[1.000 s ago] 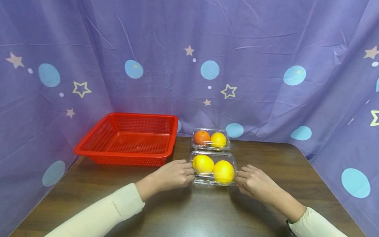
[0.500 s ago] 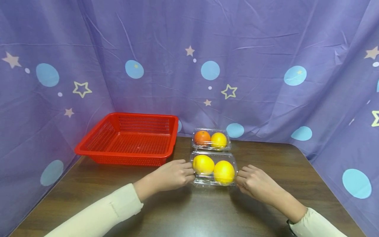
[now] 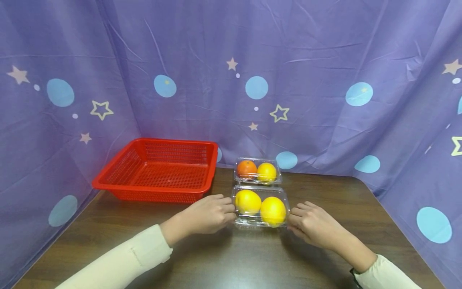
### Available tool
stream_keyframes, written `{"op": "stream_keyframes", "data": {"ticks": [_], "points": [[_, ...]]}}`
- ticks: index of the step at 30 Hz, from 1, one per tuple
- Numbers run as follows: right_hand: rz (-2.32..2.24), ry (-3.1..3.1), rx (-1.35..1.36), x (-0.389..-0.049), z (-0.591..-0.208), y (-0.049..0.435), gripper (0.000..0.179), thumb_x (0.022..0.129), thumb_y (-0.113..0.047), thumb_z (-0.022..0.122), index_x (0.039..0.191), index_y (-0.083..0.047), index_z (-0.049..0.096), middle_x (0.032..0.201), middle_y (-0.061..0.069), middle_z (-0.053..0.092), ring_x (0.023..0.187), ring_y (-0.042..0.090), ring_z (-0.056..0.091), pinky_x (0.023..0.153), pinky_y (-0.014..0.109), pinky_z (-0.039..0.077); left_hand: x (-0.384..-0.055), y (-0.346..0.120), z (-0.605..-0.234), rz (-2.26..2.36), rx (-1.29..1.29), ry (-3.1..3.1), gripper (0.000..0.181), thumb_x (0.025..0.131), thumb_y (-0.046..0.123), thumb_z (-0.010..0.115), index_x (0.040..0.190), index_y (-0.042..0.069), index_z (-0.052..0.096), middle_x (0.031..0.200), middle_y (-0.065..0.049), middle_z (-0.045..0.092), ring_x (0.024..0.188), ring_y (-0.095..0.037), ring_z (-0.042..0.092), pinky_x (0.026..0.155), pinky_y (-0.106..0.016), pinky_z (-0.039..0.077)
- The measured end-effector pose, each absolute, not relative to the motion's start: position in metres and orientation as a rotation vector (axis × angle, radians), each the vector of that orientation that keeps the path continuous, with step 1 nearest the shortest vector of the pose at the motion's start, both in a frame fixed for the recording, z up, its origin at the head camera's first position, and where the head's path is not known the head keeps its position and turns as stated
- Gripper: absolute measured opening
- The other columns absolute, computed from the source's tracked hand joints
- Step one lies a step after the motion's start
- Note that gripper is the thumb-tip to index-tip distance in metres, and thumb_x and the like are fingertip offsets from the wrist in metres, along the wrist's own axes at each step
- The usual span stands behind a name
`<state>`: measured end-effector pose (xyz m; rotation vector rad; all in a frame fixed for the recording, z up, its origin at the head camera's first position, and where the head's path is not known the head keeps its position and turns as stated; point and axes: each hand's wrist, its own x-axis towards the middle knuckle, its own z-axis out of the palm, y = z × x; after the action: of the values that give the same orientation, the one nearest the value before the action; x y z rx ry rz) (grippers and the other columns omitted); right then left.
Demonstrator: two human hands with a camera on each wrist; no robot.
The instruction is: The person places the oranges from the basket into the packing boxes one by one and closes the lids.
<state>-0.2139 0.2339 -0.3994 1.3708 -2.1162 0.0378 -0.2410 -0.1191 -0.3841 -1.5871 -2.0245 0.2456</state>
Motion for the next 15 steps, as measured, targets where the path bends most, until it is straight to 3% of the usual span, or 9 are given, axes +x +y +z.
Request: {"op": "stream_keyframes", "data": {"ticks": [7, 15], "points": [[0.088, -2.134, 1.359, -0.216, -0.395, 0.233, 0.017, 0.08, -0.019, 0.082, 0.083, -0.018, 0.065, 0.076, -0.01, 0.055, 0.071, 0.012, 0.053, 0.064, 0.028, 0.042, -0.243, -0.119, -0.384, 0.163, -1.564, -2.017, 0.008, 0.09, 0.027, 0.076, 0.089, 0.019, 0.074, 0.085, 0.009, 0.068, 0.077, -0.012, 0.056, 0.065, -0.023, 0.044], [0.14, -2.144, 1.318, -0.222, -0.388, 0.23, 0.016, 0.086, -0.02, 0.079, 0.082, -0.017, 0.064, 0.074, -0.011, 0.05, 0.068, 0.011, 0.047, 0.064, 0.027, 0.041, -0.246, -0.12, -0.377, 0.013, -1.474, -2.104, 0.015, 0.091, 0.026, 0.075, 0.101, 0.016, 0.077, 0.093, 0.007, 0.071, 0.083, -0.014, 0.059, 0.067, -0.025, 0.045]]}}
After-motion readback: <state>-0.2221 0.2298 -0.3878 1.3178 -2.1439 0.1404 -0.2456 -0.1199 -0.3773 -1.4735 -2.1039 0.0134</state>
